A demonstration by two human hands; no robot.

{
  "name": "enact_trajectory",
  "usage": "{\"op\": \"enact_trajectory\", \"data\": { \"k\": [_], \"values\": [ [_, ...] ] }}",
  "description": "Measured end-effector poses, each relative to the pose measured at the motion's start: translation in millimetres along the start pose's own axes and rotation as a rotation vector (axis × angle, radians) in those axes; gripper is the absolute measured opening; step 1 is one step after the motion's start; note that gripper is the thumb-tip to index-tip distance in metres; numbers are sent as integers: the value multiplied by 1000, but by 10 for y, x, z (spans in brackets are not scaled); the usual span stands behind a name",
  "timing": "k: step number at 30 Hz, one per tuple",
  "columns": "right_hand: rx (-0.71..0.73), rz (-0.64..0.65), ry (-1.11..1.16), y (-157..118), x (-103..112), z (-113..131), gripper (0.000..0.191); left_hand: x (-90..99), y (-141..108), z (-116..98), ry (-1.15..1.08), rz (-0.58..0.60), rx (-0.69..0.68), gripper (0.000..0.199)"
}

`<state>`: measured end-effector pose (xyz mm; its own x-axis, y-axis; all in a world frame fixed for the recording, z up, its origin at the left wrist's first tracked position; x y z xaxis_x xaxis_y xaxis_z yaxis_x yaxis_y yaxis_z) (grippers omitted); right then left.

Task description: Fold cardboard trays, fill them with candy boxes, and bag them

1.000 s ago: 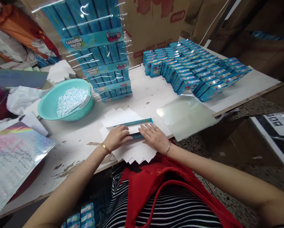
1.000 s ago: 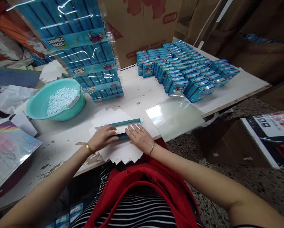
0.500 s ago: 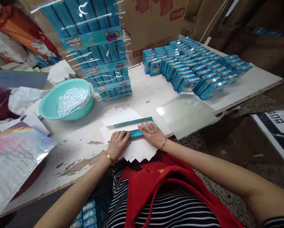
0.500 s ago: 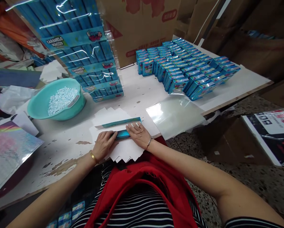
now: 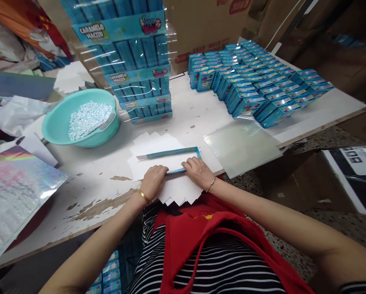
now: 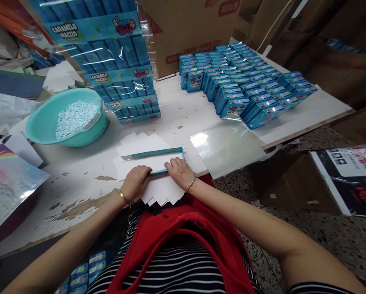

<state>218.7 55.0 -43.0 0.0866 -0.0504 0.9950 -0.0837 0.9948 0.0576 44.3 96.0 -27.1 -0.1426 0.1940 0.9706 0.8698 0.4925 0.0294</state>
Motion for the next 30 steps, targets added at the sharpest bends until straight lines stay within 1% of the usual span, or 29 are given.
{"op": "enact_trajectory", "data": {
  "k": [2, 4, 7, 10, 12, 15, 19, 22, 24, 27, 28, 30],
  "values": [
    [-19, 22, 35, 19, 1, -14, 18, 26, 44, 48, -94, 24, 64, 21],
    [-42, 55, 70, 50, 1, -33, 21, 60, 95, 107, -184, 49, 72, 23],
    [-62, 138, 118, 114, 18, -59, 32, 100, 172, 212, -271, 100, 12, 21],
    [-63, 247, 152, 181, 73, -74, 35, 117, 254, 301, -313, 185, -64, 18],
    [-53, 319, 155, 217, 122, -77, 33, 130, 315, 334, -335, 237, -87, 17],
    [-30, 405, 137, 260, 176, -82, 26, 152, 403, 346, -349, 314, -65, 16],
    [-6, 465, 131, 316, 184, -115, 22, 164, 446, 301, -351, 368, -35, 23],
    [12, 493, 160, 330, 163, -134, 27, 163, 380, 232, -335, 318, -1, 33],
    [23, 474, 169, 309, 152, -134, 33, 169, 302, 179, -322, 228, 44, 35],
    [53, 387, 178, 245, 135, -134, 42, 179, 189, 122, -288, 84, 108, 30],
    [60, 356, 193, 226, 126, -143, 47, 180, 163, 113, -274, 54, 109, 26],
    [70, 303, 254, 204, 108, -176, 59, 167, 136, 104, -248, 39, 68, 15]
  ]
}}
Point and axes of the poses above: each hand's wrist, its own y-axis towards the middle knuckle, its own x-axis out of the back of the hand, z = x × y, the point moved 3 cm from there along y, towards the middle knuckle, and after that the axes turned 12 degrees about -x, right-handed, at the moved point
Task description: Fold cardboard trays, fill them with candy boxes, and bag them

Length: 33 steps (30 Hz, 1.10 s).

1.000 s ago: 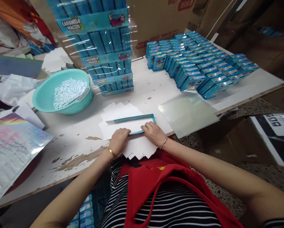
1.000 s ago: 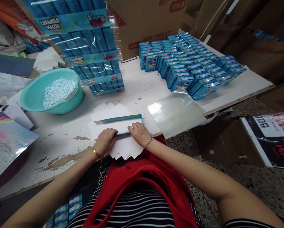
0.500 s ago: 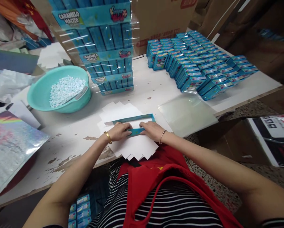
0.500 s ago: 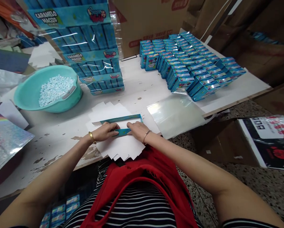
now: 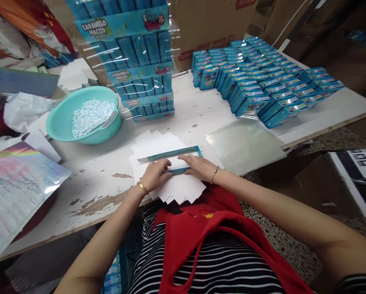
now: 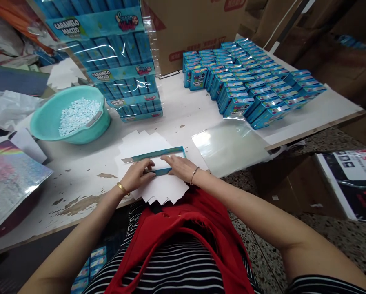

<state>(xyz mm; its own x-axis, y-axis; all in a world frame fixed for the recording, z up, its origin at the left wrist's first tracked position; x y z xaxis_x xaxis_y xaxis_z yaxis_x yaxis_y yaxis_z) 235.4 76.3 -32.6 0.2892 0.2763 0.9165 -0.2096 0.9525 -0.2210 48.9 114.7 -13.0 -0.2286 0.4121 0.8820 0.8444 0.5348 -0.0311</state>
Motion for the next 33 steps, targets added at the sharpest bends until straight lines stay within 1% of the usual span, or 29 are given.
{"op": "enact_trajectory", "data": {
  "k": [2, 4, 6, 8, 10, 11, 12, 14, 15, 16, 18, 20, 21, 23, 26, 29, 31, 33],
  "values": [
    [43, -50, 63, 2, 0, -38, 71, -31, -4, -8, 28, 29, -56, 9],
    [116, -120, 65, 2, 16, -48, 76, -75, 4, -50, 53, 49, -78, 10],
    [188, -222, 7, -26, 38, -18, 69, -119, 17, -132, 81, 39, -48, 10],
    [212, -338, -55, -99, 58, 47, 54, -132, 28, -239, 110, 29, -45, 13],
    [176, -424, -85, -210, 61, 140, 42, -59, 25, -305, 137, -5, -116, 16],
    [147, -450, -89, -273, 51, 198, 38, 23, 12, -295, 165, -46, -155, 18],
    [124, -465, -88, -336, 34, 267, 35, 129, -9, -248, 210, -94, -180, 19],
    [113, -469, -79, -442, -28, 434, 34, 366, -77, -54, 342, -166, -180, 25],
    [123, -463, -72, -476, -69, 526, 36, 461, -115, 68, 407, -147, -185, 34],
    [136, -450, -67, -495, -116, 616, 39, 527, -153, 185, 454, -93, -218, 43],
    [147, -410, -60, -484, -213, 753, 43, 575, -224, 369, 499, 60, -323, 57],
    [125, -375, -52, -438, -288, 790, 39, 539, -276, 445, 490, 185, -435, 56],
    [111, -364, -42, -416, -309, 764, 38, 505, -290, 440, 477, 219, -482, 52],
    [117, -357, -16, -402, -313, 642, 43, 420, -294, 361, 455, 243, -564, 42],
    [207, -354, 27, -450, -246, 380, 45, 278, -246, 170, 451, 209, -654, 33],
    [266, -367, 70, -504, -161, 159, 36, 128, -168, 18, 428, 127, -713, 24],
    [301, -375, 108, -519, -139, 82, 28, 21, -130, -38, 394, 89, -743, 20],
    [331, -387, 156, -526, -152, 52, 22, -72, -118, -63, 358, 74, -752, 16]
  ]
}}
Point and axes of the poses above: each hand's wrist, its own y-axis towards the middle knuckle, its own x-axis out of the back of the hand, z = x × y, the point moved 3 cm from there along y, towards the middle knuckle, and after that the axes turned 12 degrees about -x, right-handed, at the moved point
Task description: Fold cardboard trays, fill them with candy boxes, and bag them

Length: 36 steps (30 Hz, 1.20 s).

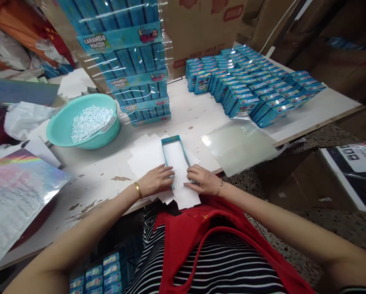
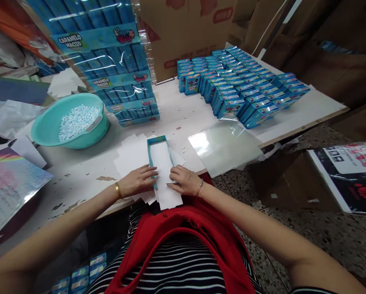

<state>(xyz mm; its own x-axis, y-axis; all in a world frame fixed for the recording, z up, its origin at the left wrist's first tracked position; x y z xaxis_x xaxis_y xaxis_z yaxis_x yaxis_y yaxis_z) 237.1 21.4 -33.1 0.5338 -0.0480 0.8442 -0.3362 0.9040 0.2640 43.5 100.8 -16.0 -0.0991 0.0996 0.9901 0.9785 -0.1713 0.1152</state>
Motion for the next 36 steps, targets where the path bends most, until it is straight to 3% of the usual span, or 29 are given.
{"op": "enact_trajectory", "data": {
  "k": [6, 11, 14, 20, 27, 32, 36],
  "values": [
    [-23, -112, 41, -60, -70, -2, 18, -56, -16, -105, -164, -103, 58, 16],
    [35, -104, -35, -123, -82, -61, 20, -66, 15, -155, -232, -141, 105, 15],
    [119, -48, -55, -205, -65, -128, 24, -82, 32, -177, -262, -181, 156, 17],
    [195, 152, -7, -332, 21, -208, 60, -107, 77, -291, -234, -100, 195, 24],
    [227, 350, 17, -383, 98, -262, 76, -139, 245, -388, -281, -313, 344, 22],
    [164, 198, 25, -405, 57, -240, 65, -179, 247, -405, -287, -384, 451, 13],
    [153, 150, 42, -413, 43, -209, 57, -183, 198, -393, -311, -408, 477, 28]
  ]
}}
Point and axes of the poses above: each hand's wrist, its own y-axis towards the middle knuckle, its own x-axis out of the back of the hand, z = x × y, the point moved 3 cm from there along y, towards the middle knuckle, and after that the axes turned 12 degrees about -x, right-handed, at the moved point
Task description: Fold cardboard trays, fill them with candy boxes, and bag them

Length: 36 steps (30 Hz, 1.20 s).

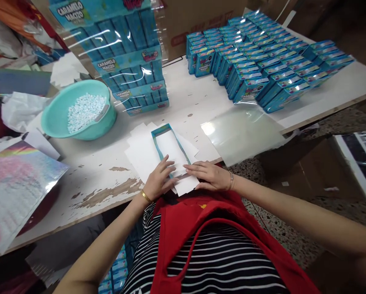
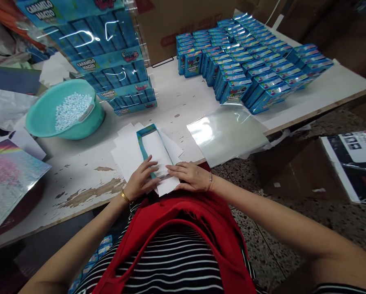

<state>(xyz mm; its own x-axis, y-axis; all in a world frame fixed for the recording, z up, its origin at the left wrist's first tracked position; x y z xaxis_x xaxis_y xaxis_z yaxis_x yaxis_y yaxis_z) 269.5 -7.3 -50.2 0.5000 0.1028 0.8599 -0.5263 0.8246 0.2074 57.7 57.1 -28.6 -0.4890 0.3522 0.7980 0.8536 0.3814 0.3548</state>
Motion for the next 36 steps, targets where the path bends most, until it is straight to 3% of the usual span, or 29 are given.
{"op": "enact_trajectory", "data": {
  "k": [3, 6, 13, 17, 20, 22, 25, 27, 30, 36],
  "values": [
    [49, 8, -38, -25, -5, -8, 70, 5, 31, -36, 46, 35, 0, 14],
    [95, 32, -81, -55, -32, -41, 84, 11, 85, -91, 84, 50, 6, 15],
    [116, -49, -64, -30, -56, -76, 65, 3, 132, -76, 45, 26, 20, 16],
    [-18, -198, 107, 148, -14, -46, 32, 20, 43, -41, -80, -137, 128, 28],
    [-233, -321, 288, 339, -32, -31, 26, -30, -69, -61, -166, -378, 274, 44],
    [-387, -366, 380, 450, -82, -19, 21, -145, -120, -98, -207, -453, 337, 53],
    [-539, -383, 430, 558, -154, 12, 23, -334, -148, -107, -234, -455, 456, 59],
    [-564, -392, 414, 587, -160, 27, 22, -362, -160, -50, -229, -515, 566, 58],
    [-529, -384, 396, 588, -119, 19, 20, -254, -136, 72, -219, -582, 667, 53],
    [-533, -345, 379, 573, -97, -4, 32, -53, 46, 218, -169, -418, 768, 38]
  ]
}}
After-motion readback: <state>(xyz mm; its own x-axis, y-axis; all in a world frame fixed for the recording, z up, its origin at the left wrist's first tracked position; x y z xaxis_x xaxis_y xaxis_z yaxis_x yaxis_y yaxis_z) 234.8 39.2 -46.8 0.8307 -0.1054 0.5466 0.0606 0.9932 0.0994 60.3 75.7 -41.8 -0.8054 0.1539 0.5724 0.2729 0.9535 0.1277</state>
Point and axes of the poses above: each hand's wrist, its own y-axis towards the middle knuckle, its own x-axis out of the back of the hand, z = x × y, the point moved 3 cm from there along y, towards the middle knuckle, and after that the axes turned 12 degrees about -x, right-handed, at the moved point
